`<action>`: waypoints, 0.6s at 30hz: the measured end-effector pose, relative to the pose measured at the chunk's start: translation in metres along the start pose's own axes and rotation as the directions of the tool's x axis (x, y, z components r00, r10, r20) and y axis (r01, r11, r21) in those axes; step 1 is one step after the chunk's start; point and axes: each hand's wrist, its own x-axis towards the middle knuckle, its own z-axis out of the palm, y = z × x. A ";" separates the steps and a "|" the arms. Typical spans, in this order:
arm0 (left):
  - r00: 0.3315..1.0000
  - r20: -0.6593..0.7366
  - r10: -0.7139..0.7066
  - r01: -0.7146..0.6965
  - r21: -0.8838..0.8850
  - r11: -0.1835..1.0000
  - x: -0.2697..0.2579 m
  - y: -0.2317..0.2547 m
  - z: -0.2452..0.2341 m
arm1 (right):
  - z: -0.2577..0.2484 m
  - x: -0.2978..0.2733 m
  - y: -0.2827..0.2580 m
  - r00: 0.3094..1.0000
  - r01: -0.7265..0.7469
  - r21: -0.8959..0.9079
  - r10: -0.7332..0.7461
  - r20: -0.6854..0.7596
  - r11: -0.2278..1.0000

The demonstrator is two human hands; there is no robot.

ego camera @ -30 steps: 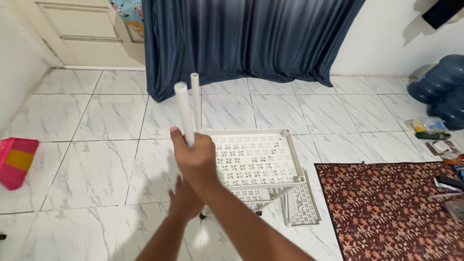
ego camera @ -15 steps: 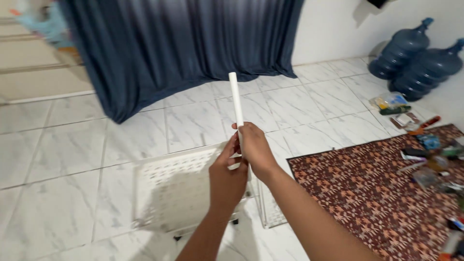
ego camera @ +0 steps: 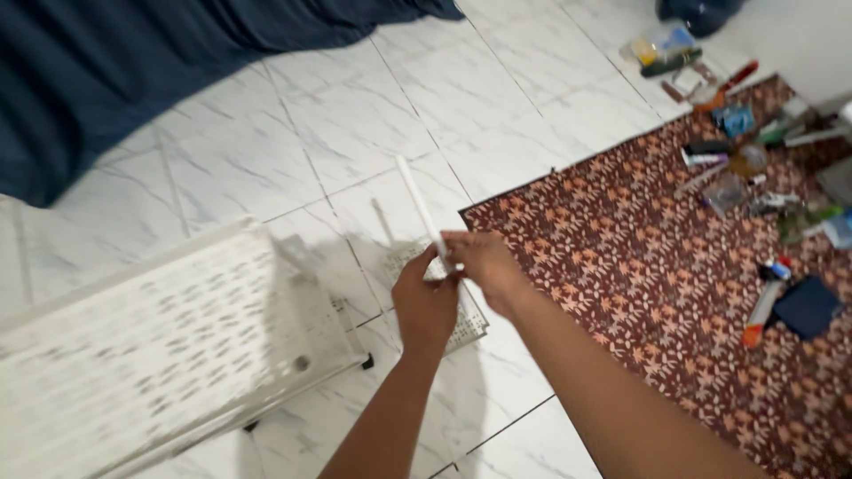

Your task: The person disassembles a white plastic three-tier storage rack by hand. They remove the top tray, then detach the vertical support poles from the tray corners one by one, placing the poles on the floor. The person repeats this process for the middle and bottom trays, leaving the rack fully disassembled into trays and poles.

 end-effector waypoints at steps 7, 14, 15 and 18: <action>0.989 0.055 -0.138 0.126 0.186 0.974 0.012 -0.145 0.027 | -0.017 0.041 0.151 0.985 -0.161 -0.123 0.153 -0.077 0.979; 0.963 0.190 -0.189 0.148 0.209 0.967 0.028 -0.280 0.052 | -0.014 0.089 0.275 0.950 -0.279 -0.215 0.236 -0.204 0.936; 0.953 0.212 -0.217 0.170 0.219 0.961 0.032 -0.297 0.056 | -0.013 0.096 0.292 0.954 -0.265 -0.228 0.219 -0.205 0.937; 0.929 0.269 -0.255 0.193 0.236 0.952 0.040 -0.346 0.058 | -0.010 0.116 0.341 0.934 -0.291 -0.244 0.220 -0.281 0.925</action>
